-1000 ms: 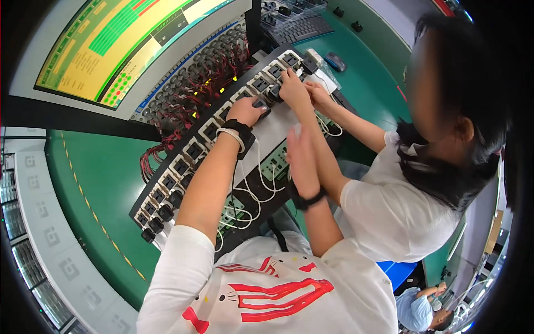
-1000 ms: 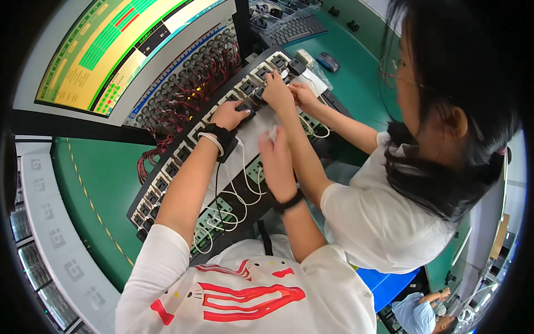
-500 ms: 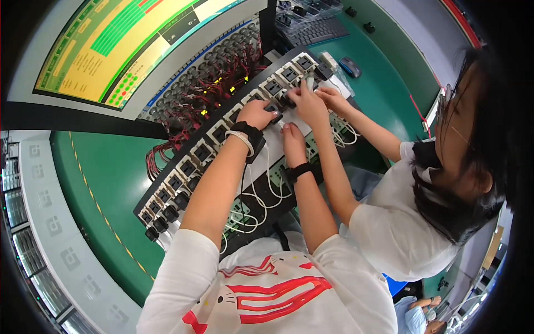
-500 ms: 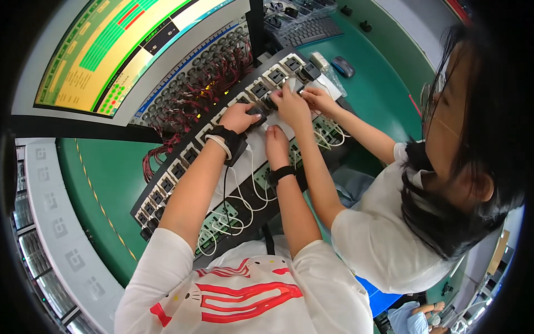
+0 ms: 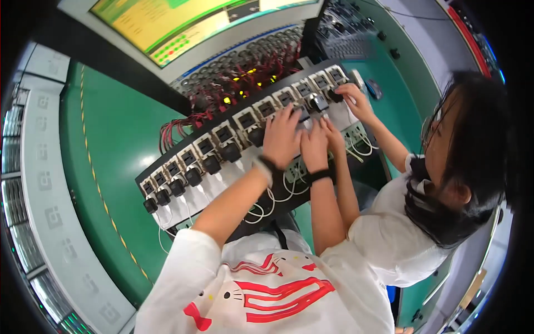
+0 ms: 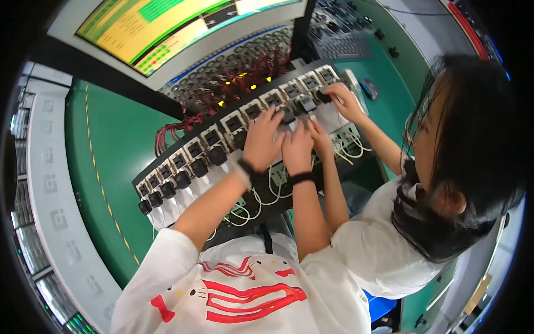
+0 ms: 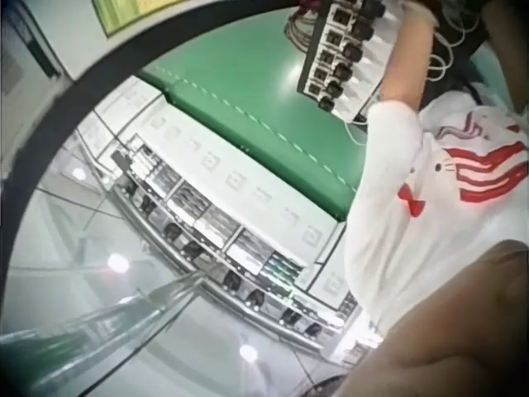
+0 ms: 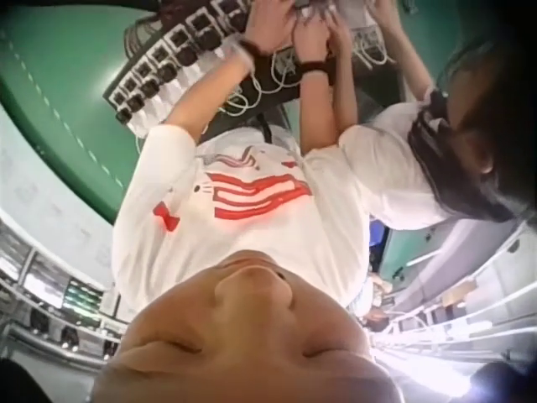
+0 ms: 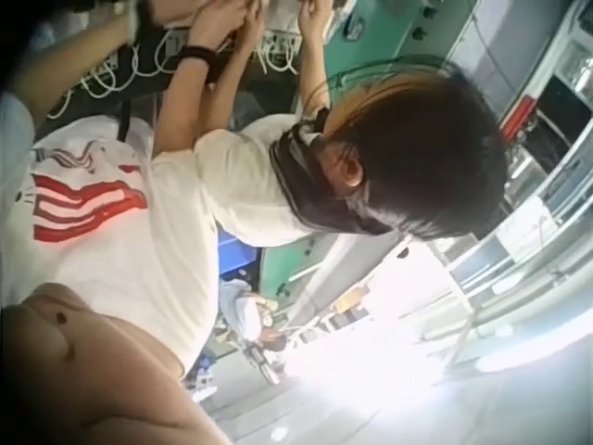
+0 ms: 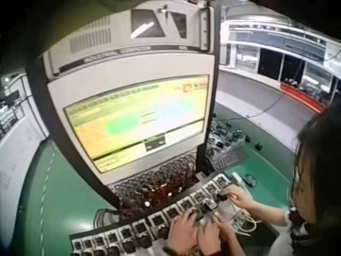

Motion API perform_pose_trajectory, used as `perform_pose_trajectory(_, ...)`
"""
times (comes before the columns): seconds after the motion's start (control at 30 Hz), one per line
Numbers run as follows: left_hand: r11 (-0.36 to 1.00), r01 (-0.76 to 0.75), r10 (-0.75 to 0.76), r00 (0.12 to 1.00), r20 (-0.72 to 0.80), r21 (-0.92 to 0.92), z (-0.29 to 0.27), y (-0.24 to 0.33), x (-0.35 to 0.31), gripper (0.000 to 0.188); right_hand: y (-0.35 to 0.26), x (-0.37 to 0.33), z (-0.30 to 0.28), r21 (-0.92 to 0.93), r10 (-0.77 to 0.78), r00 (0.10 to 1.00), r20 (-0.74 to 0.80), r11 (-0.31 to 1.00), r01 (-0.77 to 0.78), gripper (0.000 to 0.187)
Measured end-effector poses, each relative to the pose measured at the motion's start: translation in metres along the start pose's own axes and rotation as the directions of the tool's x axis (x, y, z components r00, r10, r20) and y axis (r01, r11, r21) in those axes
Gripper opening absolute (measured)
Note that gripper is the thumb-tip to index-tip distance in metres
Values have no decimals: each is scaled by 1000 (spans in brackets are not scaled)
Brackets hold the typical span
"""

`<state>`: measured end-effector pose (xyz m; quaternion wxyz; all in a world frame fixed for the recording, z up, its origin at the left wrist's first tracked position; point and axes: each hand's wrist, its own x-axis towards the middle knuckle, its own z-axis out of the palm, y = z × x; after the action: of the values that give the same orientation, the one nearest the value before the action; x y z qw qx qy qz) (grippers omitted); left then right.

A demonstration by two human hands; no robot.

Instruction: The person picks up power adapters from a table, plugs them into a testing rack, and connects them to cables. After testing, the person disconnects the cables, removes the adapters from the rack, and returns them to the table.

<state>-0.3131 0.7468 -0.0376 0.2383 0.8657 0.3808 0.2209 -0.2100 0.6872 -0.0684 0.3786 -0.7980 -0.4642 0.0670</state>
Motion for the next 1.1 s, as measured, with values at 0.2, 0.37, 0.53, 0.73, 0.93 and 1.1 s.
perform_pose_trajectory(0.2, 910, 180, -38, 934, 355, -374, -90, 18, -173, 50, -87, -56, 11, 272, -87, 904, 419, 962, -33, 38)
perform_pose_trajectory(0.37, 878, 330, -143, 873, 467, -347, -136, -4, -213, 34, -129, -66, 66, -52, -5, 773, 635, 997, 49, 52)
perform_pose_trajectory(0.53, 907, 370, -326, 919, 224, -201, -176, -11, -232, 46, -145, -66, 12, 252, -235, 772, 591, 962, 100, 56)
perform_pose_trajectory(0.73, 974, 91, -22, 949, 315, -208, -210, 7, -206, 67, -156, -128, -48, 500, -454, 390, 801, 866, -19, 47)
perform_pose_trajectory(0.93, 996, 7, -63, 775, 629, 91, -193, 6, -192, 33, -155, -167, -52, 312, -266, 442, 857, 949, -34, 27)
perform_pose_trajectory(1.1, 949, -212, 33, 800, 599, 232, -193, 11, -180, 23, -149, -182, -28, 380, -283, 539, 793, 922, -75, 23)
